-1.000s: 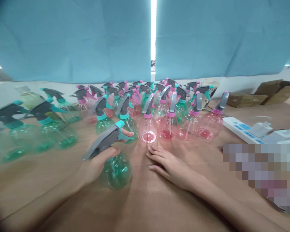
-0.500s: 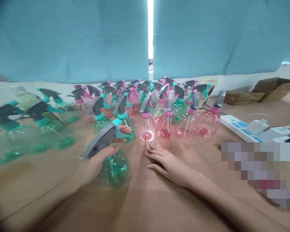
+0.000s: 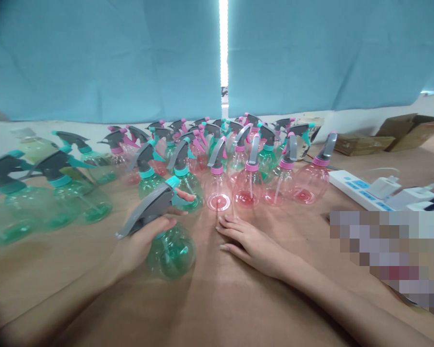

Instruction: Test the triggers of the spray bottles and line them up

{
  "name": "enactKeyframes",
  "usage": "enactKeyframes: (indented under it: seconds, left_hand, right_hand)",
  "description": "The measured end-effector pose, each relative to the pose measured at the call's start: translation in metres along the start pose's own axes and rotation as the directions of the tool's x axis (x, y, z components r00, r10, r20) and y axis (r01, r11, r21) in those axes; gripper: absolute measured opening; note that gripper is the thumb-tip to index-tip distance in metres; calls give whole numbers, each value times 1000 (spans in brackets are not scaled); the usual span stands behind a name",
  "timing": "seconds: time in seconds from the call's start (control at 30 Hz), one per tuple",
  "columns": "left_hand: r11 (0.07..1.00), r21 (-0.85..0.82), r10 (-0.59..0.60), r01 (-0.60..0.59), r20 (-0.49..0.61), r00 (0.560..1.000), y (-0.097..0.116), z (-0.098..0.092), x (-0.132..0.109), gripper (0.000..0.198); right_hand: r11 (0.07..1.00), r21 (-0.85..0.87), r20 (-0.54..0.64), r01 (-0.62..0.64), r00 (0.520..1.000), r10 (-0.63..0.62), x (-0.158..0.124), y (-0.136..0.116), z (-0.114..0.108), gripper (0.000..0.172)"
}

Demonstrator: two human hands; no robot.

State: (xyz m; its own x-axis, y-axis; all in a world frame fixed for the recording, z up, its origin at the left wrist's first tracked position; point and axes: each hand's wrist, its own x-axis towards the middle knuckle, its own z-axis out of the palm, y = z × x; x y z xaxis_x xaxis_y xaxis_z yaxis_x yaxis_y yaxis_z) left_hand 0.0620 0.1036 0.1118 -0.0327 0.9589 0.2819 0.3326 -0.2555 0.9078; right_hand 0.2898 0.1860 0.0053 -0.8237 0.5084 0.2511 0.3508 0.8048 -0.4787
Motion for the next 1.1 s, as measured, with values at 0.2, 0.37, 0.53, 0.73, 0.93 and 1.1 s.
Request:
enactKeyframes:
  seconds: [0.2, 0.37, 0.53, 0.73, 0.93, 1.1]
  left_hand:
    - [999, 38, -19, 19, 10, 1000, -1, -1, 1, 33]
    - [998, 60, -16, 17, -22, 1000, 3, 1, 2, 24]
    - [995, 94, -11, 15, -41, 999, 4, 0, 3, 20]
    - [995, 90, 44, -40, -45, 998, 0, 1, 3, 15]
    - [990, 140, 22, -14, -55, 998, 2, 0, 3, 10]
    - [992, 123, 23, -17, -47, 999, 0, -1, 3, 7]
  right_hand:
    - [1000, 6, -2, 3, 1000, -3, 0, -1, -1, 48]
    - [1000, 13, -10, 13, 1000, -12, 0, -1, -1, 48]
    - [1000, 27, -21, 9, 1000, -8, -1, 0, 0, 48]
    - [1000, 25, -17, 9, 1000, -8, 0, 0, -1, 48]
    - [1000, 19, -8, 10, 1000, -10, 0, -1, 0, 48]
    - [999, 34, -19, 4, 1000, -3, 0, -2, 0, 47]
